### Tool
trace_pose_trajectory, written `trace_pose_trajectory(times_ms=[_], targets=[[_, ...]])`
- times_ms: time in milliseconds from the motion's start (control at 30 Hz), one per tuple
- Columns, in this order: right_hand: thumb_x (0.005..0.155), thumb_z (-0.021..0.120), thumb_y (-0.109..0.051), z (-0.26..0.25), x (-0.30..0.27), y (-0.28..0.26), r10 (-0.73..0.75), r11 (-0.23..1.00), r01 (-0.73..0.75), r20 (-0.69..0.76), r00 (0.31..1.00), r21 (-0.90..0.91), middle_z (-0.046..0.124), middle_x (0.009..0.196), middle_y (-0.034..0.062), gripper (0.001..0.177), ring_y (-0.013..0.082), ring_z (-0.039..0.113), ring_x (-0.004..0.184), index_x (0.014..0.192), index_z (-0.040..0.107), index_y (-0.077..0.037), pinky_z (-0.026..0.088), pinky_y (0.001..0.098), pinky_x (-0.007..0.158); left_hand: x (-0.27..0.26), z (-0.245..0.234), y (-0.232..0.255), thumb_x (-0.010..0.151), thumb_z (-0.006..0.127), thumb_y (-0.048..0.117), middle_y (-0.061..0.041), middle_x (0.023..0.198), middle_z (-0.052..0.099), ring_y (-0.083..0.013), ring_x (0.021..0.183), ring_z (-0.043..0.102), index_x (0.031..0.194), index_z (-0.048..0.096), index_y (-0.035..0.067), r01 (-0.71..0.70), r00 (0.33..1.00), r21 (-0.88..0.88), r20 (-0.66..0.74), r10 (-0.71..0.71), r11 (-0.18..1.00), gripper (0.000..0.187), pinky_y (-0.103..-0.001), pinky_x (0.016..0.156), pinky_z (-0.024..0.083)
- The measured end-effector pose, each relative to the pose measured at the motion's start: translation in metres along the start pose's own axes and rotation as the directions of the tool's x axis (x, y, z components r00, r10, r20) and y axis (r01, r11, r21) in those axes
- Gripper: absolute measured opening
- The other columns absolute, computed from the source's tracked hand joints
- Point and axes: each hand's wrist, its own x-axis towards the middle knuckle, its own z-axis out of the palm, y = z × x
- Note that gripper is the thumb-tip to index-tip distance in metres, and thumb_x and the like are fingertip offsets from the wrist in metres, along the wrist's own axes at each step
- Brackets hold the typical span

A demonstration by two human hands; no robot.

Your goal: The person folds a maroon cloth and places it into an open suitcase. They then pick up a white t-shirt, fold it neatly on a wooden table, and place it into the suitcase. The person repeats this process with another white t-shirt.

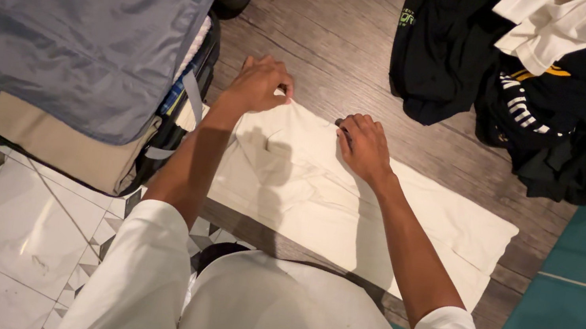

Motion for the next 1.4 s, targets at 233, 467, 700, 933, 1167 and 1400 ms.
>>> trace_pose_trajectory(times_ms=[233,467,700,933,1167,1400], targets=[[0.097,0.061,-0.003,0.012,0.000,0.009,0.061,0.996,-0.063,0.047,0.997,0.056,0.067,0.093,0.0123,0.007,0.0319,0.061,0.096,0.103,0.059,-0.004,0.044,0.0446,0.087,0.010,0.015,-0.017,0.085,0.070,0.011,-0.001,0.089,0.076,-0.0262,0.096,0.068,0.087,0.072,0.017,0.058,0.998,-0.046,0.016,-0.057,0.997,0.006,-0.049,0.090,0.035],[0.096,0.060,-0.008,0.027,-0.007,0.001,0.106,0.975,-0.110,-0.028,0.994,-0.194,0.067,0.101,0.0115,0.014,0.0303,0.059,0.099,0.109,0.062,-0.006,0.041,0.0442,0.086,-0.001,0.020,-0.020,0.079,0.082,0.027,-0.004,0.094,0.074,-0.0314,0.106,0.061,0.088,0.070,0.013,-0.070,0.967,0.086,-0.237,0.089,0.994,0.021,-0.056,0.093,0.034],[0.102,0.060,-0.016,0.026,-0.016,0.003,0.158,0.952,-0.188,-0.136,0.978,-0.244,0.065,0.097,0.0107,0.012,0.0291,0.059,0.096,0.109,0.062,-0.007,0.041,0.0445,0.086,-0.011,0.016,-0.038,0.093,0.075,0.025,-0.011,0.113,0.066,-0.0347,0.114,0.056,0.101,0.071,0.012,0.081,0.957,0.329,-0.291,0.019,0.941,0.016,-0.054,0.094,0.039],[0.102,0.068,-0.025,0.004,-0.058,0.043,0.236,0.928,-0.304,-0.291,0.927,-0.214,0.069,0.098,0.0121,0.018,0.0306,0.063,0.094,0.101,0.067,-0.007,0.042,0.0471,0.084,-0.032,0.077,0.043,0.089,0.072,0.017,-0.014,0.125,0.059,-0.0347,0.116,0.055,0.109,0.072,0.009,-0.133,0.868,0.177,-0.454,0.201,0.975,0.022,-0.050,0.098,0.042],[0.094,0.069,-0.023,-0.065,-0.153,0.094,0.278,0.930,-0.322,-0.237,0.931,-0.175,0.068,0.102,0.0138,0.020,0.0308,0.060,0.102,0.102,0.070,-0.004,0.039,0.0503,0.098,-0.031,0.100,0.130,0.084,0.079,0.014,-0.004,0.113,0.064,-0.0261,0.118,0.057,0.104,0.070,0.012,-0.301,0.846,0.048,-0.448,0.290,0.952,0.022,-0.046,0.099,0.042],[0.100,0.066,-0.019,-0.087,-0.197,0.117,0.296,0.888,-0.353,-0.219,0.930,-0.296,0.064,0.103,0.0146,0.015,0.0331,0.058,0.105,0.102,0.065,-0.004,0.041,0.0460,0.094,0.034,0.123,0.167,0.084,0.080,0.030,-0.004,0.107,0.064,-0.0283,0.111,0.053,0.106,0.073,0.011,-0.319,0.923,-0.025,-0.234,0.304,0.948,0.029,-0.049,0.097,0.032]])
